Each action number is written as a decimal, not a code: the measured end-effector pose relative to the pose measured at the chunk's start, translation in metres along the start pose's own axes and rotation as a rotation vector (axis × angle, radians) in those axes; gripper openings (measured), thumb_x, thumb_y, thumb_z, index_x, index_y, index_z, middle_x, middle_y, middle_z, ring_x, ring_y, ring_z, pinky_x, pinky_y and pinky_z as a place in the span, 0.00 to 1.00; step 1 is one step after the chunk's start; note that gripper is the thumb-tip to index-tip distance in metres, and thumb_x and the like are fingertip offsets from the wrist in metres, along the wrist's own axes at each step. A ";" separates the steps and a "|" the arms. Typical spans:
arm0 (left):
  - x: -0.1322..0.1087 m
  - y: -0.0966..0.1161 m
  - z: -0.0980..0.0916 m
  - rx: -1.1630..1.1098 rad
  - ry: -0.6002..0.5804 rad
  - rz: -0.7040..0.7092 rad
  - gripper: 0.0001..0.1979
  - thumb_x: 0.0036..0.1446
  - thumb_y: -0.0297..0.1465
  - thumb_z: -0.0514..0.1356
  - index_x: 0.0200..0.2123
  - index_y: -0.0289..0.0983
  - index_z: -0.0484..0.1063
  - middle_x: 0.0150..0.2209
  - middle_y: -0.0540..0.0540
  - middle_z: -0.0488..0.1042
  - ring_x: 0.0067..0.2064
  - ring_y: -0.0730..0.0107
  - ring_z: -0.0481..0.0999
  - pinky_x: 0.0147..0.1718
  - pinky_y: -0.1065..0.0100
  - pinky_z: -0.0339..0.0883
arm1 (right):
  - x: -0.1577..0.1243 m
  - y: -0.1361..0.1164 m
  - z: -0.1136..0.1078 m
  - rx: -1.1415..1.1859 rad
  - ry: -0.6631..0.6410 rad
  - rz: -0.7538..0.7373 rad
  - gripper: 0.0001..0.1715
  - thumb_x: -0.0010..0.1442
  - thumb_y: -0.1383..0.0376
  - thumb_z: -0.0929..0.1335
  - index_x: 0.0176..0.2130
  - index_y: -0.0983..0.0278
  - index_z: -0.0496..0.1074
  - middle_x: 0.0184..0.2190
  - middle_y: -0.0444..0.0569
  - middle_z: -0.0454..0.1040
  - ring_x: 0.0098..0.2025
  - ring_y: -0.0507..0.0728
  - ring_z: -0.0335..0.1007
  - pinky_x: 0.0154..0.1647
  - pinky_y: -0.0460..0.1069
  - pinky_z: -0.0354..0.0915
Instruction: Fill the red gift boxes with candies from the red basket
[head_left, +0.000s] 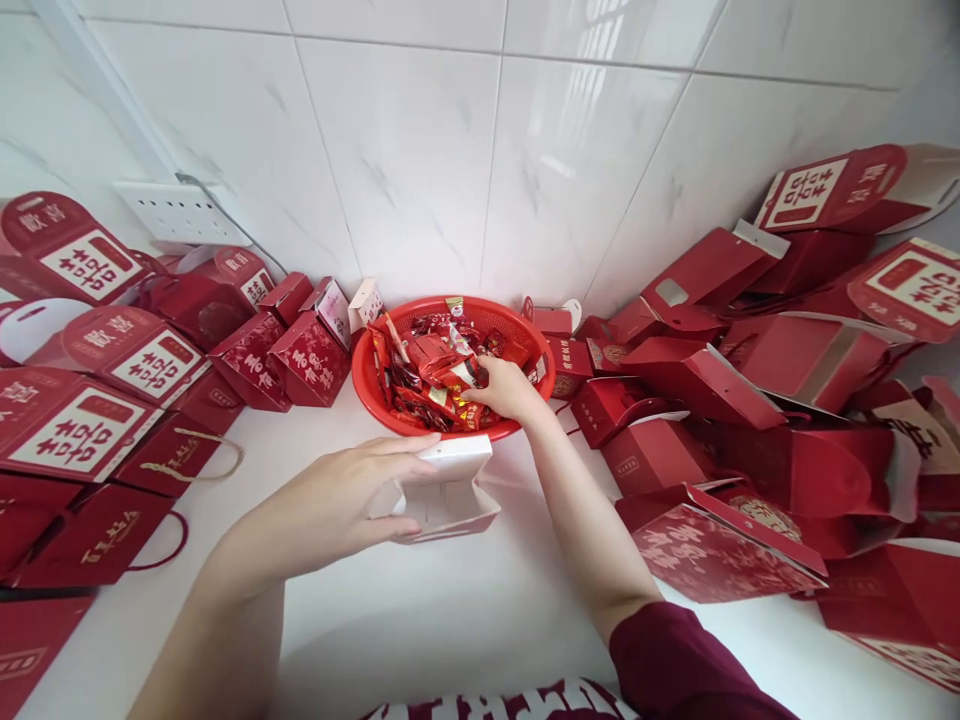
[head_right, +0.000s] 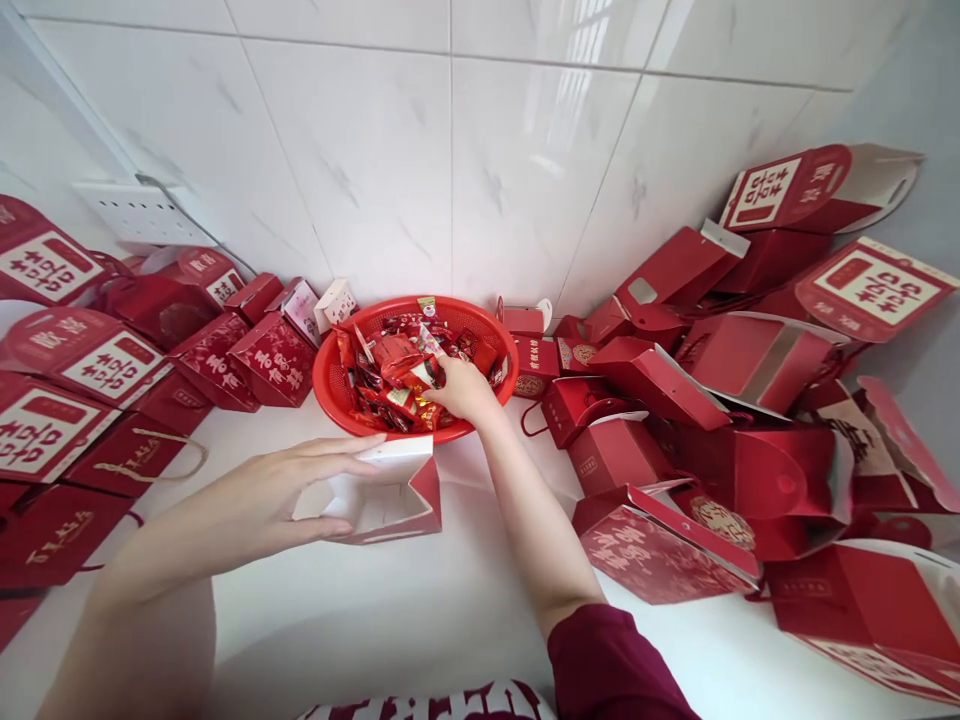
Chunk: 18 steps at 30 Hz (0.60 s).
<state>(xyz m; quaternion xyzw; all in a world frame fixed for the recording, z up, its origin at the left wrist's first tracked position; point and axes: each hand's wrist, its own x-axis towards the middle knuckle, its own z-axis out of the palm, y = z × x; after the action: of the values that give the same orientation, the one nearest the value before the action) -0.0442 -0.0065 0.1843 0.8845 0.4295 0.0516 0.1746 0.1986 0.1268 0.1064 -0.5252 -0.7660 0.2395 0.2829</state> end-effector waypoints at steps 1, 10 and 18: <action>0.003 -0.003 0.001 -0.018 0.020 -0.022 0.26 0.58 0.43 0.64 0.59 0.54 0.70 0.64 0.55 0.67 0.61 0.55 0.72 0.57 0.61 0.69 | -0.002 0.001 -0.005 0.007 -0.010 -0.014 0.19 0.52 0.63 0.75 0.43 0.67 0.74 0.42 0.54 0.79 0.43 0.62 0.75 0.46 0.54 0.67; 0.020 -0.001 0.006 -0.132 0.011 -0.058 0.23 0.56 0.42 0.64 0.56 0.48 0.74 0.61 0.50 0.71 0.59 0.54 0.74 0.54 0.60 0.70 | -0.021 -0.004 -0.040 0.759 0.016 -0.033 0.24 0.57 0.51 0.73 0.48 0.63 0.76 0.45 0.51 0.80 0.46 0.61 0.77 0.45 0.54 0.73; 0.023 0.001 0.007 -0.154 0.008 0.002 0.23 0.54 0.40 0.67 0.54 0.49 0.75 0.61 0.52 0.71 0.60 0.55 0.74 0.55 0.62 0.69 | -0.020 -0.004 -0.041 0.691 0.234 -0.082 0.22 0.50 0.53 0.77 0.41 0.63 0.76 0.40 0.49 0.81 0.44 0.62 0.77 0.47 0.56 0.73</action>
<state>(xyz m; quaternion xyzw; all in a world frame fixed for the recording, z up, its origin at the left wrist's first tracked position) -0.0271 0.0084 0.1766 0.8687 0.4240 0.0883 0.2405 0.2300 0.1096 0.1347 -0.3913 -0.6229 0.4108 0.5386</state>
